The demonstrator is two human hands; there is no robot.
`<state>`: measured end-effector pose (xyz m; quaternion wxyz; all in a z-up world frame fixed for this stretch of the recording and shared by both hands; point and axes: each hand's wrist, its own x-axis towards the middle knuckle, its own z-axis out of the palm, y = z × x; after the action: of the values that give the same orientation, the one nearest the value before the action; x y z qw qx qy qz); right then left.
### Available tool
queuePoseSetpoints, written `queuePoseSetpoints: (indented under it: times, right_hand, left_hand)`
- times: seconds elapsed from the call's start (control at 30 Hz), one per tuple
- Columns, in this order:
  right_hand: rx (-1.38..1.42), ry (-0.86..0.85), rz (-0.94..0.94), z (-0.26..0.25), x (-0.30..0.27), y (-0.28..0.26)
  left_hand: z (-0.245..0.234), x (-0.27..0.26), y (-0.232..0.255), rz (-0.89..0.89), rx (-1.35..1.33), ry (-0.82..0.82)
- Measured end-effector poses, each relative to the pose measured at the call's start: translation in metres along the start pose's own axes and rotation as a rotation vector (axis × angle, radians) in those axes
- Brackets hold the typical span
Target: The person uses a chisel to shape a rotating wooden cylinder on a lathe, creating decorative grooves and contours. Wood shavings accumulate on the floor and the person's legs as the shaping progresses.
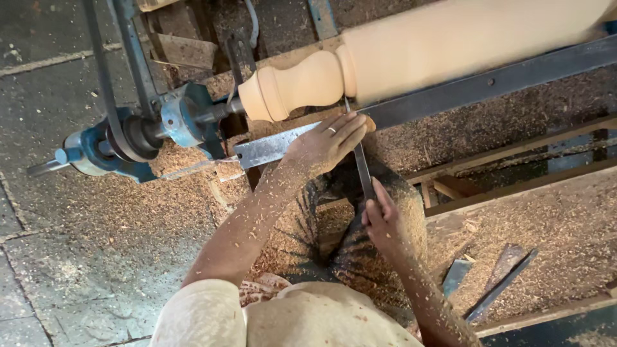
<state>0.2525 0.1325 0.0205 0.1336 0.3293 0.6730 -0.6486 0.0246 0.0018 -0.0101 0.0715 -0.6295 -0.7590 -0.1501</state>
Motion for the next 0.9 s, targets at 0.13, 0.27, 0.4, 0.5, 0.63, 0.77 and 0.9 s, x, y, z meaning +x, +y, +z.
queuePoseSetpoints:
  times: [0.13,0.27,0.4,0.5,0.63,0.77,0.9]
  right_hand:
    - [0.079,-0.002,0.038,0.001,0.003,-0.018]
    - [0.023,0.028,0.071,0.001,0.002,-0.021]
    - [0.051,0.047,0.058,0.002,0.004,-0.016]
    - [0.147,0.046,-0.041,0.003,0.006,-0.015]
    - [0.122,0.047,0.100,0.004,0.004,-0.023]
    - [0.140,0.070,0.171,0.002,0.002,-0.028]
    - [0.056,0.054,-0.008,0.003,0.003,-0.022]
  left_hand:
    - [0.002,0.003,-0.001,-0.050,-0.018,0.006]
    - [0.003,0.004,0.001,-0.079,-0.045,-0.024]
    - [0.005,0.003,0.001,-0.095,-0.039,-0.028]
    - [0.006,0.005,0.001,-0.108,-0.063,-0.030]
    - [0.008,0.004,0.001,-0.114,-0.075,-0.030]
    - [0.011,0.001,0.002,-0.126,-0.084,-0.062]
    - [0.011,0.003,0.001,-0.112,-0.059,-0.059]
